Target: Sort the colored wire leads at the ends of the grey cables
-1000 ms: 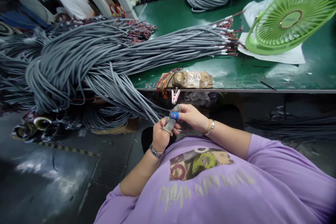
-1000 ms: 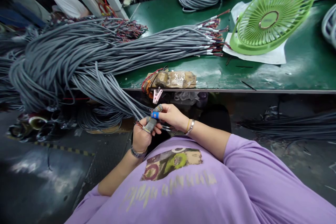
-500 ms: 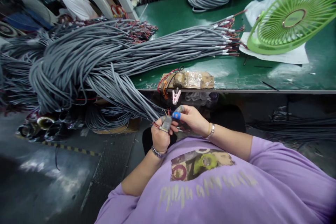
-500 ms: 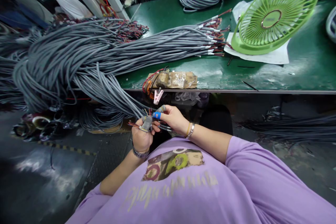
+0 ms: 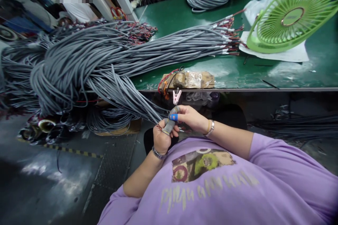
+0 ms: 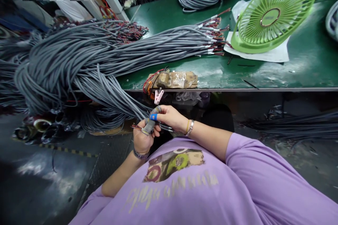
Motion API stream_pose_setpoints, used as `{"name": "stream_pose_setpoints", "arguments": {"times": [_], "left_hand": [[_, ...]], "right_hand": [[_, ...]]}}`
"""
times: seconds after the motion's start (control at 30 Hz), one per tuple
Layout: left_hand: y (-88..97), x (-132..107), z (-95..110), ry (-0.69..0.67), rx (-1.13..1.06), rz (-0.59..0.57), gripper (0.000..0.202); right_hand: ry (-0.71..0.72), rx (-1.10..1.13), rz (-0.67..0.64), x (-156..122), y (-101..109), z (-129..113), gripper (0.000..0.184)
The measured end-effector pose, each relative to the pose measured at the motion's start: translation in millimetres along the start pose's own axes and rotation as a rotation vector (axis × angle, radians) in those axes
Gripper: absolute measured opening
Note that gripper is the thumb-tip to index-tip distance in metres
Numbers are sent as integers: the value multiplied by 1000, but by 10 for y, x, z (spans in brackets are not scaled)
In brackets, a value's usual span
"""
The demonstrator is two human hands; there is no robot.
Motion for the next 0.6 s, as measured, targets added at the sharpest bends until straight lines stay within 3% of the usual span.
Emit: {"name": "stream_pose_setpoints", "arguments": {"times": [0.3, 0.6], "left_hand": [[-19, 14, 9, -6, -40, 83, 33], [14, 25, 41, -13, -89, 125, 32]], "right_hand": [[-1, 25, 149, -42, 31, 78, 39], [-38, 84, 58, -34, 36, 88, 40]]}}
Point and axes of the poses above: each hand's wrist, its own x-axis towards the middle knuckle, its own y-axis out of the back of the hand, z = x × y, the point moved 5 cm from there along x, towards the middle knuckle, and after that the axes turned 11 degrees about -z, right-handed, at the moved point
